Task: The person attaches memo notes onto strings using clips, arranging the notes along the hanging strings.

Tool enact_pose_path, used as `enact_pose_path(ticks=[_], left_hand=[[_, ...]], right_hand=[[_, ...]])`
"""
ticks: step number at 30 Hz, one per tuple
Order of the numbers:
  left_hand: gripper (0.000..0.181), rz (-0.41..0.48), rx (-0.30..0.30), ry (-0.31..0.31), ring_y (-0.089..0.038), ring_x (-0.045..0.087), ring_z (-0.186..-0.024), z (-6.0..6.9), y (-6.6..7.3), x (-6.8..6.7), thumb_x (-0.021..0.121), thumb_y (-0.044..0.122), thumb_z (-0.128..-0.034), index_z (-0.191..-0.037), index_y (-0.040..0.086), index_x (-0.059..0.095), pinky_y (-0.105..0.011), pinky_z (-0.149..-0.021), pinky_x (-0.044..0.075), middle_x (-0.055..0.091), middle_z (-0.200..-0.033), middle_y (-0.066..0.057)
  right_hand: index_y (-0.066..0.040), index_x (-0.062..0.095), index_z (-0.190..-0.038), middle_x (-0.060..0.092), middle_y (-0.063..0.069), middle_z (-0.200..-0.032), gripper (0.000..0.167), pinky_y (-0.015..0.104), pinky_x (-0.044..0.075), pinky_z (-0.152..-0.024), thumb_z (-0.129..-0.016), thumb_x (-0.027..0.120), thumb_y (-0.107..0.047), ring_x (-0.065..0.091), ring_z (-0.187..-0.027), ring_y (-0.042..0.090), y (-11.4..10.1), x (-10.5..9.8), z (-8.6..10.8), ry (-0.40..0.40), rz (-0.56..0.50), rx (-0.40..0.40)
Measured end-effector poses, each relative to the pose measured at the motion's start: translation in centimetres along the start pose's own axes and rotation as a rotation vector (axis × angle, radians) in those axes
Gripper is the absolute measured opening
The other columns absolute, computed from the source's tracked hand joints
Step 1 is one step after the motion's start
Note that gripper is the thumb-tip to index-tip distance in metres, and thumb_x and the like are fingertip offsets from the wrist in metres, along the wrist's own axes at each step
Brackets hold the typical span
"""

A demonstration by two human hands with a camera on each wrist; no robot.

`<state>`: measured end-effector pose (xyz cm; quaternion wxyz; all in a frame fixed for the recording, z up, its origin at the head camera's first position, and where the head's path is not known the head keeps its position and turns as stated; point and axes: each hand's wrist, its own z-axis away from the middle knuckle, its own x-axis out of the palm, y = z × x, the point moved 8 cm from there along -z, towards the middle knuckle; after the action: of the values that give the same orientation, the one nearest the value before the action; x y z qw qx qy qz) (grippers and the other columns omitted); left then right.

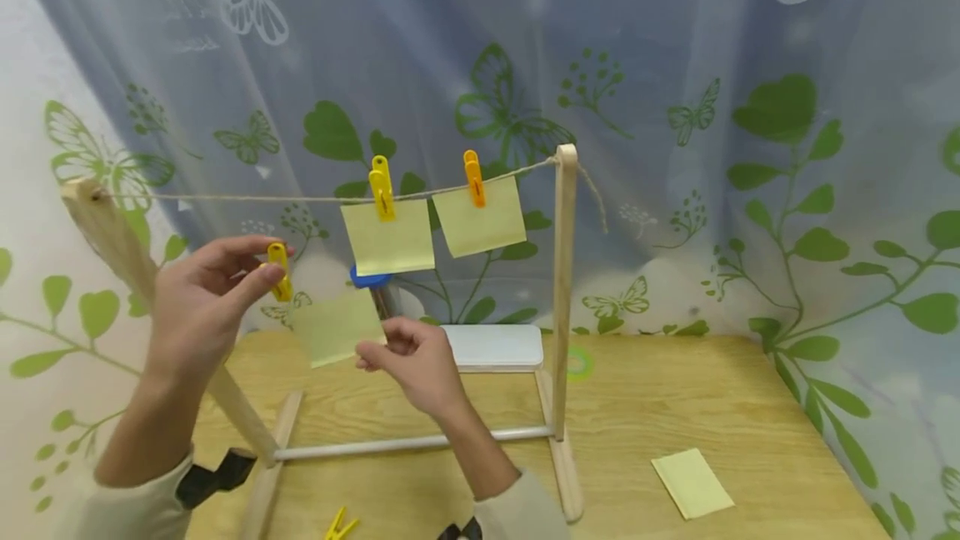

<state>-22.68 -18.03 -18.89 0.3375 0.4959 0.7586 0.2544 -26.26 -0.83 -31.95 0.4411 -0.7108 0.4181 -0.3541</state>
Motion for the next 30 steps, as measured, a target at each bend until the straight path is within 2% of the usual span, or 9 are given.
enact_pose_path(ticks=[3, 8, 11, 14, 19, 21, 25, 27, 30], left_hand=[[0.020, 0.030, 0.021, 0.023, -0.007, 0.056, -0.055, -0.5, 0.9, 0.2, 0.069, 0.000, -0.0838, -0.104, -0.003, 0.067, -0.021, -0.045, 0.036, 0.061, -0.070, 0.010], [0.017, 0.172, 0.059, 0.070, -0.009, 0.056, -0.060, -1.6, 2.3, 0.3, 0.069, -0.003, -0.0824, -0.097, 0.003, 0.066, -0.018, -0.050, 0.039, 0.069, -0.079, 0.007], [0.016, 0.249, 0.099, 0.090, -0.009, 0.055, -0.060, -2.5, 3.4, 0.3, 0.070, -0.001, -0.0822, -0.094, 0.008, 0.065, -0.018, -0.051, 0.040, 0.071, -0.083, 0.004], [0.013, 0.302, 0.135, 0.105, -0.009, 0.048, -0.054, -3.3, 4.3, 0.3, 0.071, 0.000, -0.0823, -0.092, 0.008, 0.066, -0.019, -0.048, 0.035, 0.071, -0.082, 0.003], [0.011, 0.423, 0.168, 0.114, -0.009, 0.038, -0.048, -4.5, 5.0, 0.5, 0.069, -0.004, -0.0821, -0.088, 0.005, 0.067, -0.021, -0.045, 0.027, 0.071, -0.080, 0.000], [0.013, 0.451, 0.173, 0.118, -0.009, 0.038, -0.047, -4.9, 5.2, 0.6, 0.068, -0.007, -0.0820, -0.086, 0.006, 0.067, -0.021, -0.044, 0.027, 0.071, -0.079, 0.000], [0.014, 0.467, 0.192, 0.136, -0.010, 0.039, -0.046, -5.6, 5.6, 0.5, 0.068, -0.007, -0.0816, -0.083, 0.007, 0.068, -0.021, -0.044, 0.029, 0.071, -0.077, 0.001], [0.013, 0.450, 0.206, 0.147, -0.010, 0.038, -0.045, -5.9, 5.8, 0.4, 0.069, -0.005, -0.0817, -0.082, 0.008, 0.068, -0.020, -0.044, 0.029, 0.070, -0.076, 0.002], [0.011, 0.426, 0.192, 0.169, -0.010, 0.038, -0.044, -6.3, 5.8, 0.4, 0.070, -0.003, -0.0816, -0.081, 0.008, 0.068, -0.020, -0.044, 0.030, 0.069, -0.073, 0.002]], right_hand=[[0.013, 0.062, -0.107, 0.070, 0.015, -0.086, 0.025, 0.033, 0.057, -0.078, -0.087, 0.065, -0.001, 0.069, -0.073, 0.008, -0.3, 0.5, -0.8, 0.024, -0.053, 0.034], [0.014, 0.062, -0.105, 0.069, -0.002, -0.078, 0.025, 0.027, 0.057, -0.074, -0.087, 0.065, -0.002, 0.068, -0.072, 0.008, -0.4, 1.1, -2.1, 0.136, -0.175, 0.065], [0.017, 0.062, -0.104, 0.070, -0.004, -0.074, 0.025, 0.022, 0.056, -0.070, -0.086, 0.065, 0.000, 0.069, -0.070, 0.008, -0.5, 1.6, -2.9, 0.185, -0.254, 0.053], [0.018, 0.062, -0.104, 0.071, -0.003, -0.073, 0.024, 0.023, 0.057, -0.070, -0.086, 0.065, 0.003, 0.070, -0.070, 0.009, -0.7, 2.3, -3.4, 0.208, -0.312, 0.035], [0.002, 0.070, -0.091, 0.071, -0.002, -0.076, 0.007, 0.024, 0.057, -0.073, -0.085, 0.065, 0.003, 0.070, -0.071, 0.010, -0.7, 3.2, -3.9, 0.225, -0.424, 0.066], [-0.006, 0.069, -0.084, 0.071, -0.002, -0.076, 0.012, 0.023, 0.056, -0.073, -0.086, 0.064, 0.004, 0.070, -0.071, 0.009, -0.5, 3.4, -4.1, 0.234, -0.481, 0.093], [-0.013, 0.064, -0.078, 0.069, -0.004, -0.075, 0.023, 0.019, 0.055, -0.073, -0.089, 0.059, 0.007, 0.068, -0.069, 0.007, -0.4, 3.6, -4.3, 0.255, -0.556, 0.125], [-0.014, 0.062, -0.078, 0.068, -0.005, -0.075, 0.024, 0.019, 0.055, -0.073, -0.089, 0.058, 0.007, 0.067, -0.069, 0.006, -0.4, 3.7, -4.4, 0.264, -0.560, 0.131], [-0.015, 0.061, -0.077, 0.068, -0.005, -0.075, 0.025, 0.020, 0.055, -0.076, -0.090, 0.058, 0.006, 0.067, -0.071, 0.006, -0.6, 3.8, -4.6, 0.276, -0.568, 0.135]])
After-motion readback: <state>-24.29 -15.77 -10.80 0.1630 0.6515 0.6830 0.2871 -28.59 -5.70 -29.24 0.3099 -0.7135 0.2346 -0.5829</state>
